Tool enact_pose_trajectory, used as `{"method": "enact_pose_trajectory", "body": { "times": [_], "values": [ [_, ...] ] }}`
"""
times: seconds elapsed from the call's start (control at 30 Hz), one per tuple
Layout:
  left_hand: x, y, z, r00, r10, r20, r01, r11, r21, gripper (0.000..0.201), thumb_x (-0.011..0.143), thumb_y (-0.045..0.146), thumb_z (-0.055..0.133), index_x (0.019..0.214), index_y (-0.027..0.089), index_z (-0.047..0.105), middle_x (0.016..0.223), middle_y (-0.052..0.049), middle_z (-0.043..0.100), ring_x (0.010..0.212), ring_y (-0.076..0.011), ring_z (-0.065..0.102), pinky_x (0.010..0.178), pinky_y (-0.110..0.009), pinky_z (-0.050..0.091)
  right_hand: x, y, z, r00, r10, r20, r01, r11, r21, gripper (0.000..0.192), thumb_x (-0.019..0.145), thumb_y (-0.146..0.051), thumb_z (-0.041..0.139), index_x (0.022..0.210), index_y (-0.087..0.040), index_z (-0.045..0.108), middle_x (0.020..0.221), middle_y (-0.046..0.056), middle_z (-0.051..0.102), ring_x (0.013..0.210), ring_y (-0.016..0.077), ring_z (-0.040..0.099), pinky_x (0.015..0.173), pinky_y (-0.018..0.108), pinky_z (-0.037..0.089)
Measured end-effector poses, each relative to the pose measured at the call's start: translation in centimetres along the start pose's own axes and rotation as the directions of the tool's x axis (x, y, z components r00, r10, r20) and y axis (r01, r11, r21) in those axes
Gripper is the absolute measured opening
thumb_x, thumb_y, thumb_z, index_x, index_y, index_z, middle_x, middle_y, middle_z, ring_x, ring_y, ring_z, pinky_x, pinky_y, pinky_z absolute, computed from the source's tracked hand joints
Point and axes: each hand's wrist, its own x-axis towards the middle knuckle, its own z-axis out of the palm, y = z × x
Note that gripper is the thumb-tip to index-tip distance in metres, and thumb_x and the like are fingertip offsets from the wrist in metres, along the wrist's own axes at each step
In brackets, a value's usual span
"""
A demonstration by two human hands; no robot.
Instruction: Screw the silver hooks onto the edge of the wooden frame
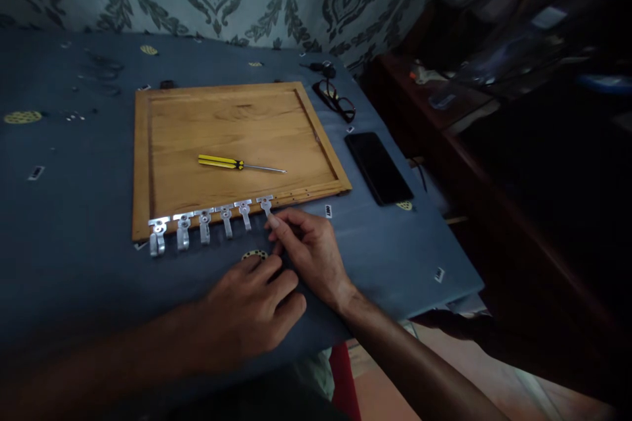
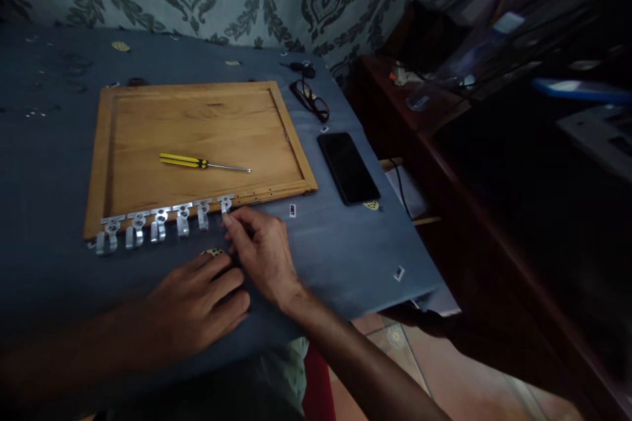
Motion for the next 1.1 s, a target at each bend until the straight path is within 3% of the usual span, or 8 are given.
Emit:
{"method": "enact_pose_trajectory", "body": {
  "times": [0.63,1.1],
  "values": [
    [0.19,-0.03,0.32,0.997,-0.016,-0.080,0.017,1.000,0.006,0.017,0.086,0.018,0.065,0.079,0.021,0.051,0.076,0.000,0.059,0.078,-0.0206,0.057,0.073,-0.035,0.045,0.10,-0.12,0.25,1.000,-0.011,0.025,0.011,1.000,0.004,0.027,0.095,-0.038,0.059,0.075,-0.022,0.066,0.063,-0.002,0.067,0.056,0.0130,0.062,0.059,0.024,0.047],
    [-0.41,0.16,0.56,0.999,-0.002,-0.039,0.003,1.000,0.025,0.020,0.084,0.024,0.072,0.084,0.021,0.053,0.083,-0.001,0.058,0.085,-0.0231,0.056,0.076,-0.037,0.047,0.29,0.39,0.32,0.998,-0.045,0.043,0.046,0.999,-0.005,0.028,0.096,-0.039,0.059,0.076,-0.020,0.067,0.064,-0.001,0.069,0.057,0.0127,0.062,0.059,0.024,0.047]
  ]
}}
